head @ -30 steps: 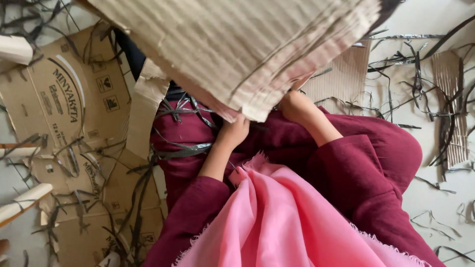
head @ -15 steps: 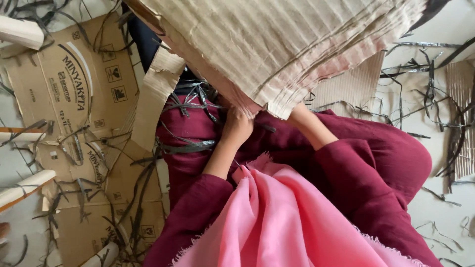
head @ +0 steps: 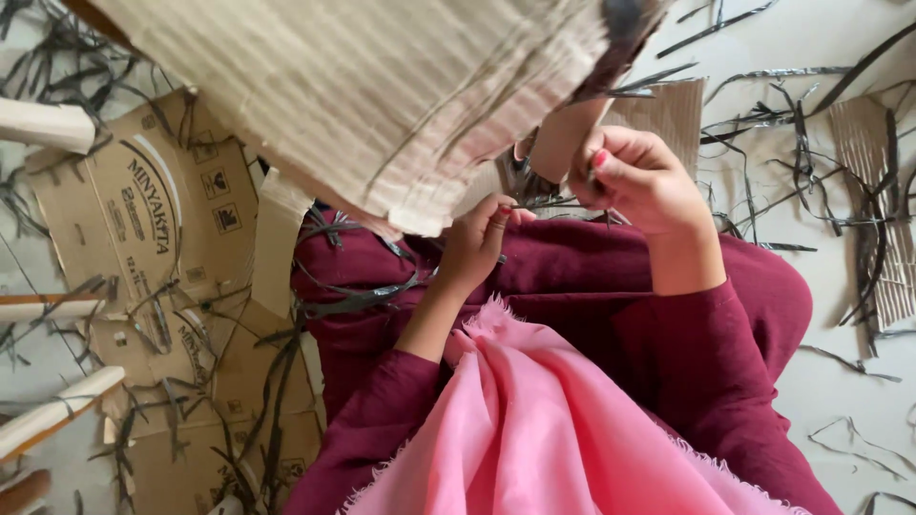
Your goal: Tying thin flexible strips onto a frame to secure them as part of a manual assembly process.
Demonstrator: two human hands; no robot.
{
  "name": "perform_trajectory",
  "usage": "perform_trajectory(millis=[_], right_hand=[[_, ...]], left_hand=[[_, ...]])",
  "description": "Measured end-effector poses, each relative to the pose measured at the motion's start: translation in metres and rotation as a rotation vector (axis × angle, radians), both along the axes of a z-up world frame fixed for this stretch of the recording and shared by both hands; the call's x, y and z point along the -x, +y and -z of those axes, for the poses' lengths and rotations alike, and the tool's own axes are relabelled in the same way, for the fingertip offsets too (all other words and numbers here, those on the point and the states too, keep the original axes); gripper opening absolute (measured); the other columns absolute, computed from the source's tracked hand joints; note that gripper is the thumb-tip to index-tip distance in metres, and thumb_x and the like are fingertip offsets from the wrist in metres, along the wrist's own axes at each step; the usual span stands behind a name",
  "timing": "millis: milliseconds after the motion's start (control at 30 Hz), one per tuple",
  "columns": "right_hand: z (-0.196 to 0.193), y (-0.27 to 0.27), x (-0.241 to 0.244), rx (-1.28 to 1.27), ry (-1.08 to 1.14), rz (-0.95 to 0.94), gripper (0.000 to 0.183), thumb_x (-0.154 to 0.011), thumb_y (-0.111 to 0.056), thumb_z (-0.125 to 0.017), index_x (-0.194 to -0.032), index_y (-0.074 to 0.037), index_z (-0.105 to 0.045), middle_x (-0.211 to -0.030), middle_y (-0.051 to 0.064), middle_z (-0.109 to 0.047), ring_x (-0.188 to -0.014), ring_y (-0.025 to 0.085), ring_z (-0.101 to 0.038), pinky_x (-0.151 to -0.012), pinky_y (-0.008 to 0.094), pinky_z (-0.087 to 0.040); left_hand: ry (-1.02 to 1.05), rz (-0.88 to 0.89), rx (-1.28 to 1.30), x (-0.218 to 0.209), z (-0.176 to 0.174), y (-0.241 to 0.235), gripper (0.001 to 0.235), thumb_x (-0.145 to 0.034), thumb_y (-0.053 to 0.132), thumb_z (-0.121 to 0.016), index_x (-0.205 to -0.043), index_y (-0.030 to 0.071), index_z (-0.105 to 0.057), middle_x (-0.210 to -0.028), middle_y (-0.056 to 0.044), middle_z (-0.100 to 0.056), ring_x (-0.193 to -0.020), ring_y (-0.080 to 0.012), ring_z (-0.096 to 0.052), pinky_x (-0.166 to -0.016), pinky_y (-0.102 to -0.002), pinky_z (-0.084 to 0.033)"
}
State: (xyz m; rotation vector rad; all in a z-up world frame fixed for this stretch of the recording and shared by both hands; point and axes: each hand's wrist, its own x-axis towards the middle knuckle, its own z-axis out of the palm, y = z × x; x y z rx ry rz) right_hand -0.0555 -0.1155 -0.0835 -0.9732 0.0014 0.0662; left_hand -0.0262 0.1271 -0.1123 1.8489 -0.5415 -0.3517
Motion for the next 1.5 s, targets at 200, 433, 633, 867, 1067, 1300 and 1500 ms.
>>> perform_trajectory(millis=[200, 433, 633, 867, 1067, 1300, 1500], right_hand=[[-0.039, -0.050, 0.016, 0.037, -0.115, -0.233, 0.022, -0.103, -0.010, -0.056, -0.089, 0.005, -0.064, -0.048, 0.001, -0.041, -0.041, 0.006, -0.033, -0.040, 0.023, -0.031], [-0.077, -0.088, 0.021, 0.760, -0.033, -0.759, 0.037, -0.080, -0.027, -0.086, -0.110, -0.010, -0.070, -0.054, 0.005, -0.071, -0.048, 0.011, -0.054, -0.046, 0.027, -0.043], [-0.086, -0.110, 0.026, 1.107, 0.225, -0.474, 0.029, -0.081, -0.014, -0.076, -0.110, -0.015, -0.082, -0.077, 0.003, -0.080, -0.067, 0.014, -0.066, -0.065, 0.028, -0.052], [-0.066, -0.131, 0.045, 1.752, 0.676, -0.168, 0.014, -0.093, -0.031, -0.071, -0.096, -0.031, -0.085, -0.083, 0.001, -0.079, -0.077, 0.027, -0.071, -0.072, 0.046, -0.059], [-0.025, -0.152, 0.043, 1.834, 0.278, 0.466, 0.007, -0.104, -0.023, -0.079, -0.103, -0.026, -0.086, -0.079, 0.000, -0.077, -0.067, 0.022, -0.068, -0.052, 0.040, -0.049], [0.009, -0.129, -0.007, 1.727, -0.243, 0.579, 0.008, -0.106, -0.009, -0.082, -0.107, -0.016, -0.087, -0.086, -0.001, -0.080, -0.070, 0.012, -0.073, -0.055, 0.027, -0.052], [0.022, -0.113, -0.028, 1.739, -0.423, 0.527, 0.010, -0.097, -0.006, -0.080, -0.100, -0.015, -0.083, -0.089, -0.001, -0.077, -0.071, 0.019, -0.069, -0.051, 0.033, -0.047]], left_hand=[[-0.043, 0.040, 0.005, 0.008, -0.010, -0.044, 0.023, -0.109, 0.030, -0.050, -0.098, 0.019, -0.066, -0.083, 0.002, -0.075, -0.084, -0.0173, -0.074, -0.086, -0.033, -0.057], [-0.142, 0.089, 0.013, 0.015, -0.026, -0.076, 0.020, -0.108, 0.023, -0.052, -0.096, 0.015, -0.066, -0.079, -0.005, -0.075, -0.081, -0.0330, -0.073, -0.084, -0.043, -0.057], [-0.145, 0.092, -0.005, 0.008, -0.030, -0.083, 0.031, -0.110, 0.032, -0.042, -0.098, 0.013, -0.063, -0.084, -0.002, -0.077, -0.081, -0.0217, -0.074, -0.083, -0.035, -0.056], [-0.027, 0.223, -0.224, -0.002, -0.021, -0.090, 0.036, -0.107, 0.037, -0.044, -0.098, 0.012, -0.069, -0.095, 0.000, -0.080, -0.090, -0.0218, -0.077, -0.080, -0.035, -0.055], [-0.036, 0.100, -0.162, -0.018, -0.006, -0.077, 0.020, -0.104, 0.027, -0.057, -0.107, 0.012, -0.071, -0.105, -0.002, -0.078, -0.098, -0.0176, -0.076, -0.082, -0.029, -0.059], [0.032, -0.158, 0.000, -0.062, 0.027, -0.070, 0.043, -0.101, 0.031, -0.063, -0.133, 0.004, -0.054, -0.129, -0.015, -0.069, -0.118, -0.0266, -0.068, -0.101, -0.038, -0.054], [-0.142, -0.071, -0.179, -0.080, -0.014, -0.101, 0.051, -0.103, 0.043, -0.053, -0.135, 0.004, -0.055, -0.134, -0.020, -0.063, -0.128, -0.0383, -0.058, -0.108, -0.046, -0.041]])
